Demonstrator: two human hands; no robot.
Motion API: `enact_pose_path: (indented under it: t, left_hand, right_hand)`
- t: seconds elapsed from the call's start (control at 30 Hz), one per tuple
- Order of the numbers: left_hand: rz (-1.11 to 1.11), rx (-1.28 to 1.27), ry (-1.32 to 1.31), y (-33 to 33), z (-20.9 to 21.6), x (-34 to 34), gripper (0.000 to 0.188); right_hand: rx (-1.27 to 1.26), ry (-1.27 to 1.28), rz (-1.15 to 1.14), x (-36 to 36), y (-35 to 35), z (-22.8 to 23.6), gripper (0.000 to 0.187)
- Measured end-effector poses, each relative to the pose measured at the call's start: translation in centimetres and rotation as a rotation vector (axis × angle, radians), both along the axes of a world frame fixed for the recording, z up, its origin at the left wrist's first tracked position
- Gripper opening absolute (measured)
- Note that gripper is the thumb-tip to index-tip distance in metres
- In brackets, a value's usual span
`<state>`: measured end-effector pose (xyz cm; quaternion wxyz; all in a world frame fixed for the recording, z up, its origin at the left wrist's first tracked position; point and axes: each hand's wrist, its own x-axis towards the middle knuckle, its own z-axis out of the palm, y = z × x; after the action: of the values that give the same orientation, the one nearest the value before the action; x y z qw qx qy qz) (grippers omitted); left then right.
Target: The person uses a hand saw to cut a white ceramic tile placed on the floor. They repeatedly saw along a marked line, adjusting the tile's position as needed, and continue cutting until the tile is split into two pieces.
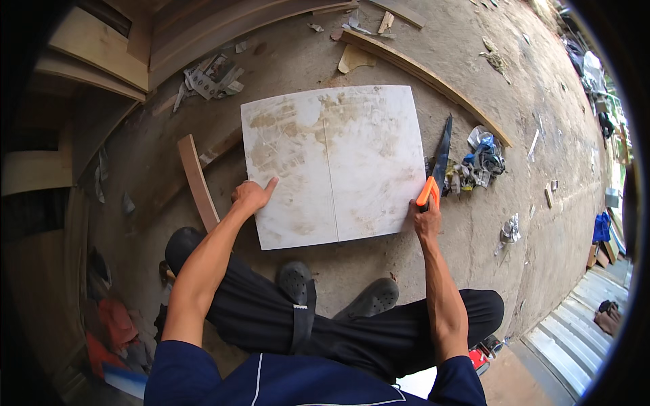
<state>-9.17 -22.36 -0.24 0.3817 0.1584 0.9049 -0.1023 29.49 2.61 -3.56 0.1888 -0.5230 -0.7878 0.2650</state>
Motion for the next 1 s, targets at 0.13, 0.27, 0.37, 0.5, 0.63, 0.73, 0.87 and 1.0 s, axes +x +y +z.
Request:
enact_pose_path:
  t: [0.13,0.27,0.37,0.5,0.63,0.73,0.87,1.0]
  left_hand:
    - [-0.183,-0.117,-0.188,1.1,3.9,0.3,0.089]
    - [-0.622,-0.054,-0.006,2.7,4.5,0.7,0.067]
    - [-0.628,0.344,0.091,6.5,3.8,2.6,0.055]
    - [-1.154,0.938,0.118,9.6,0.7,4.6,0.062]
    - [-1.332,1.026,0.042,13.1,-4.1,2.5,0.065]
    - [-1.062,0.763,0.225,16.4,-2.7,-1.8,0.067]
    - [-0.204,0.459,0.661,15.7,-4.5,-10.4,0.071]
    - [-0.483,0.631,0.496,14.1,-3.8,-10.2,0.073]
  right_hand:
    - [-0.079,-0.123,-0.042,1.3,-0.4,0.2,0.051]
    - [-0.045,-0.172,-0.085,1.3,-1.9,1.3,0.048]
    - [-0.054,-0.186,-0.105,1.5,-3.0,2.4,0.044]
    - [0.022,-0.22,-0.112,1.0,-4.6,2.9,0.049]
    - [0.106,-0.155,-0.172,-0.9,-6.1,4.2,0.043]
    - [0.035,-0.209,-0.27,0.2,-6.8,4.5,0.044]
    - [-0.007,-0.255,-0.328,0.5,-8.2,4.3,0.044]
    - [-0.033,-0.183,-0.363,1.1,-8.7,3.6,0.049]
